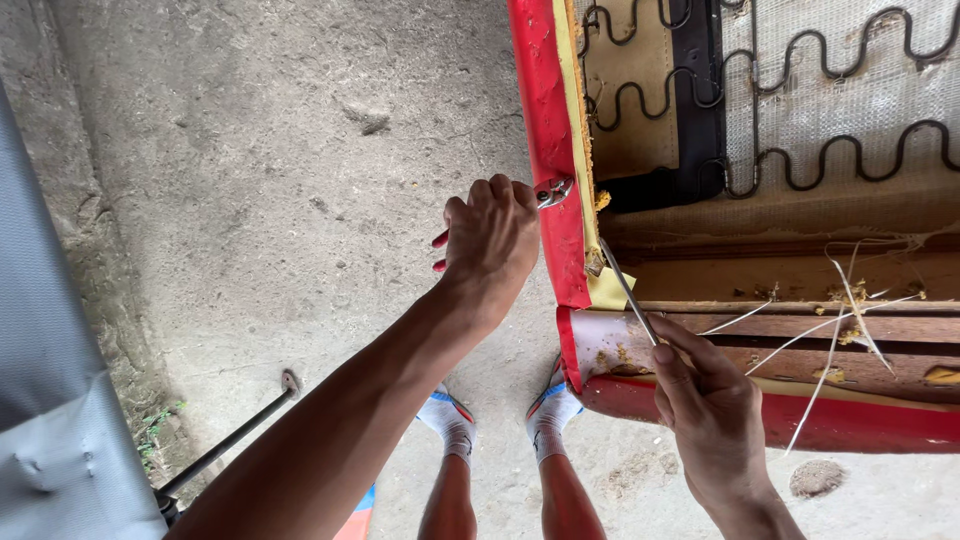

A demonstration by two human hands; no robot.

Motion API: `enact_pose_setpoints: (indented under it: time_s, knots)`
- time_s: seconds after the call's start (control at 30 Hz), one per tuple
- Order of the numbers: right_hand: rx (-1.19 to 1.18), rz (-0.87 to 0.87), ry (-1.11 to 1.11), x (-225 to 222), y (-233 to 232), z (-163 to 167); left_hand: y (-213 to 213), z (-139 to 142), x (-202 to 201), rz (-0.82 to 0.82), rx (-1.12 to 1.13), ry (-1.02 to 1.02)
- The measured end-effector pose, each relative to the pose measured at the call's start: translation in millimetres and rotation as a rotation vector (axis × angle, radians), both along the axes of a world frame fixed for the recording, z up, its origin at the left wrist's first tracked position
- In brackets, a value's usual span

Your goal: The person uses pliers and a metal rod to remove staples and peel away red fabric and foam from the edge of a red upholstered furniture frame. The person works along the side edge, progressively exposing the internal wooden frame and springs.

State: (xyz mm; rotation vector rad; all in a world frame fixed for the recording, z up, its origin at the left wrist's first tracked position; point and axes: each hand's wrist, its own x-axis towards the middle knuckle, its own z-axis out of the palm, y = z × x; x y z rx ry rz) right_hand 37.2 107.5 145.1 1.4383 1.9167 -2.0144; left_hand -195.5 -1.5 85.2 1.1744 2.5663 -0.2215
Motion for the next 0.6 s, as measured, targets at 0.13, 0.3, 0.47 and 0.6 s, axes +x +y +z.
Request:
enact_pose_setpoints:
  time_s: [0.13,0.3,0.47,0.6]
  knots:
    - [-0.013,-0.011,-0.009,6.1,-2.5,-1.7,-1.9,-15.4,-1.4,0.033,0.067,-0.071]
    - [-0.032,-0.015,-0.06,13.2,-5.5,-1.4,-16.5,-47.0,-23.1,0.175,0.091,-0.453]
    - [-0.018,-0.016,-0.051,13.9,-4.7,1.8,-25.3,-84.4,-25.4,0.138,0.448,-0.377]
    - [0.046,0.015,-0.066,8.2,-0.7,1.5,-26.2,-108.0,-15.5,0.236,0.568,-0.561]
